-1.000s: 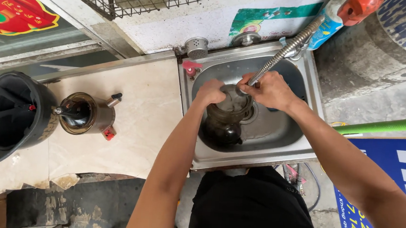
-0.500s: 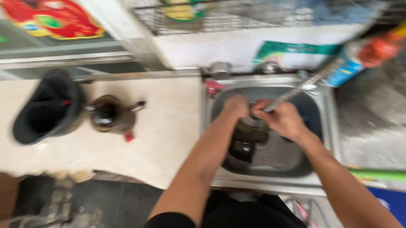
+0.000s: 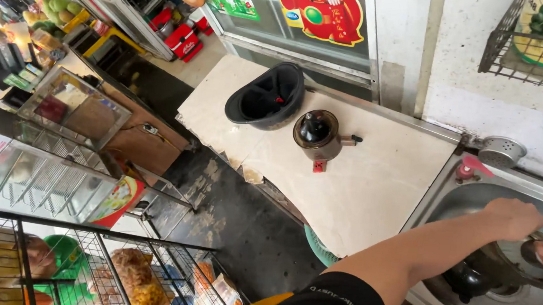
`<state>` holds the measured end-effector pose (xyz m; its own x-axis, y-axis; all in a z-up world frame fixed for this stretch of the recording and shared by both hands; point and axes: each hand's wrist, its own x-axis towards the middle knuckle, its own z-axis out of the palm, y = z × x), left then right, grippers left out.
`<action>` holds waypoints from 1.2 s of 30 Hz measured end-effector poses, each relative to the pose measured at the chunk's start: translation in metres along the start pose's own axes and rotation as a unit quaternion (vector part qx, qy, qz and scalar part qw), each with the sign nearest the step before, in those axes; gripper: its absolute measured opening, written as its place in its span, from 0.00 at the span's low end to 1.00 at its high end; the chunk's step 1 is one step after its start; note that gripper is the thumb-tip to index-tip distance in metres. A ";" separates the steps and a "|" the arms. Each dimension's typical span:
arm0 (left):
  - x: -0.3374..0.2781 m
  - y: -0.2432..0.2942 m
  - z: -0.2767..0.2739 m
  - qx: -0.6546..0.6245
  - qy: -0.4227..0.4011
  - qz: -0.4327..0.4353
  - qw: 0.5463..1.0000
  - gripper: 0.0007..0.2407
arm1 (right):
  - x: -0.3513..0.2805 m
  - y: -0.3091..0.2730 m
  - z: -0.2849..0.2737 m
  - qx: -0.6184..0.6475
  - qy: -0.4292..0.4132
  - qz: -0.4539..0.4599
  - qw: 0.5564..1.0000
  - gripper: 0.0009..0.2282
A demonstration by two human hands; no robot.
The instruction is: Disassembling and washing the components of a juicer in a sink.
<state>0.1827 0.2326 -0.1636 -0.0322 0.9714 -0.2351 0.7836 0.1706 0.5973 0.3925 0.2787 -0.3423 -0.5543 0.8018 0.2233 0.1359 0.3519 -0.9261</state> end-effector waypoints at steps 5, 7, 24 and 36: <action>-0.017 0.013 0.003 0.068 0.012 -0.021 0.997 0.14 | -0.008 -0.071 -0.001 -0.024 0.006 0.049 0.998 0.02; -0.019 0.010 -0.005 0.099 -0.020 -0.007 0.995 0.10 | -0.012 -0.106 -0.006 -0.015 0.002 0.071 0.997 0.03; 0.006 -0.021 -0.003 0.219 -0.126 -0.062 0.966 0.07 | 0.003 -0.331 -0.010 -0.016 0.004 0.049 0.999 0.07; -0.018 0.009 -0.051 0.093 -0.143 -0.220 0.960 0.11 | 0.007 -0.343 -0.013 -0.108 0.030 0.122 0.986 0.07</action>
<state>0.1585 0.2254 -0.1150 -0.2354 0.7226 -0.6500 0.8313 0.4961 0.2505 0.3528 0.1695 -0.0190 -0.4355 0.8998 0.0259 0.4346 0.2353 -0.8693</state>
